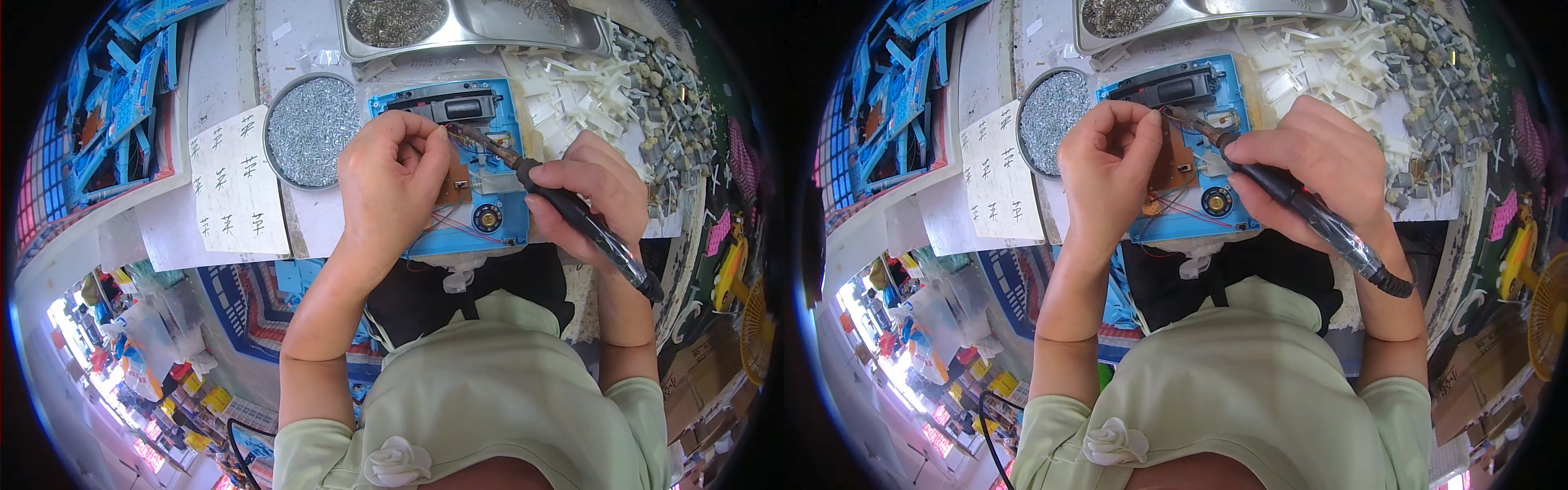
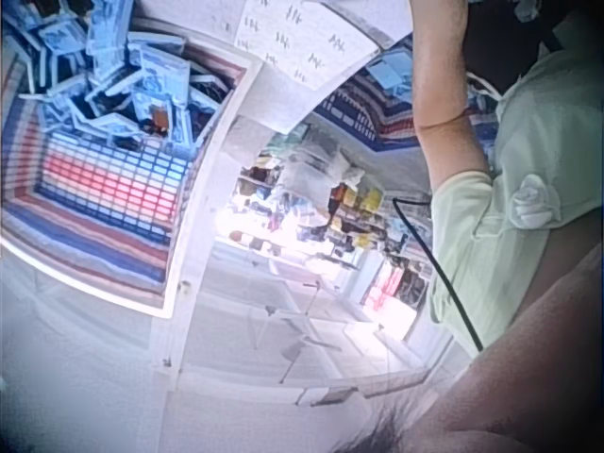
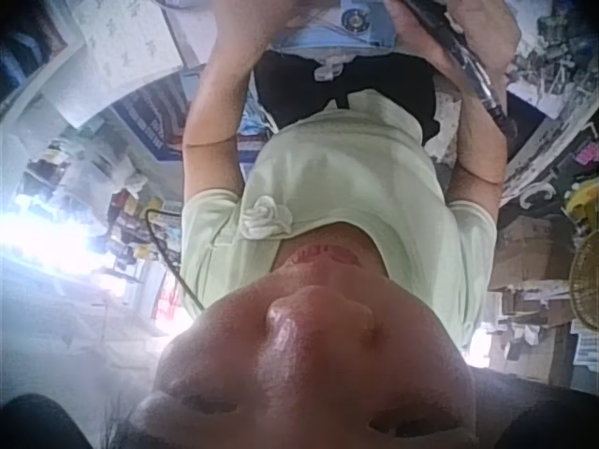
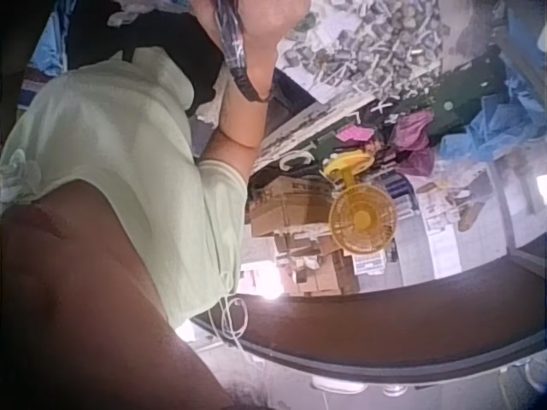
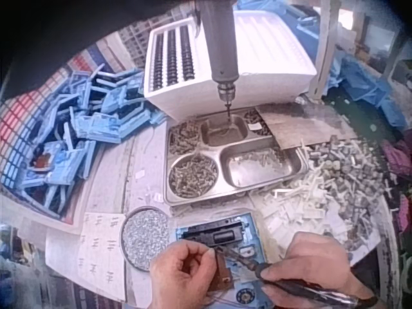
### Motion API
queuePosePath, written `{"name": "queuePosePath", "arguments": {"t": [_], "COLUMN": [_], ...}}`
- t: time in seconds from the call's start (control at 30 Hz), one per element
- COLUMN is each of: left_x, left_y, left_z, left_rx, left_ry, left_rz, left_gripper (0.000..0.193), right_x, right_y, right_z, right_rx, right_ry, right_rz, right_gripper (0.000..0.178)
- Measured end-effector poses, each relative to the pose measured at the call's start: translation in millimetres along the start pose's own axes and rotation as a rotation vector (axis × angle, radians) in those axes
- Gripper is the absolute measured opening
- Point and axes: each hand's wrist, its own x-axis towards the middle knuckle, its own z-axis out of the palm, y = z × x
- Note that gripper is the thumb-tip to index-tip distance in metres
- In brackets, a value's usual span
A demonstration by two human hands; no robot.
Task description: Assembling and soldering components of a blue electronic toy or device at a workbench.
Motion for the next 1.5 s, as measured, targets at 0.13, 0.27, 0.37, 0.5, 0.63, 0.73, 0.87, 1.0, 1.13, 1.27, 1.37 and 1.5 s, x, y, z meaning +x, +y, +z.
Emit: {"name": "queuePosePath", "arguments": {"t": [0.13,0.27,0.37,0.5,0.63,0.73,0.87,1.0,1.13,1.27,1.37,1.5], "left_x": [0,1,0,1,1,1,1,1,1,3,3,3], "left_y": [2,2,3,3,4,5,4,3,4,7,6,3], "left_z": [0,2,1,2,1,1,-1,-3,-2,1,2,2], "left_rx": [0.001,-0.018,0.0,-0.029,-0.039,-0.032,-0.022,0.028,0.087,0.08,0.089,0.094], "left_ry": [0.011,0.037,0.02,0.034,0.026,0.024,0.013,-0.014,-0.013,-0.004,0.017,0.026], "left_rz": [0.004,0.01,0.008,-0.019,-0.066,-0.082,-0.074,-0.049,0.02,0.009,0.03,0.029], "left_gripper": [0.008,0.008,0.008,0.008,0.008,0.009,0.01,0.011,0.012,0.013,0.013,0.013], "right_x": [-2,-2,-3,-7,-9,-9,-8,-6,-7,-5,-3,-2], "right_y": [-2,-4,-4,-1,-1,0,-2,-3,-1,0,1,1], "right_z": [-3,-6,-7,-8,-9,-10,-10,-11,-11,-9,-8,-6], "right_rx": [0.002,0.004,0.009,0.011,0.016,0.013,0.017,0.013,0.014,0.018,0.011,-0.006], "right_ry": [0.0,-0.009,-0.011,-0.027,-0.027,-0.015,0.01,0.012,0.003,-0.006,-0.031,-0.054], "right_rz": [0.011,0.025,0.021,0.005,0.008,0.007,0.022,0.025,0.018,0.012,0.022,0.034], "right_gripper": [0.03,0.03,0.03,0.029,0.031,0.032,0.032,0.031,0.03,0.03,0.03,0.031]}}
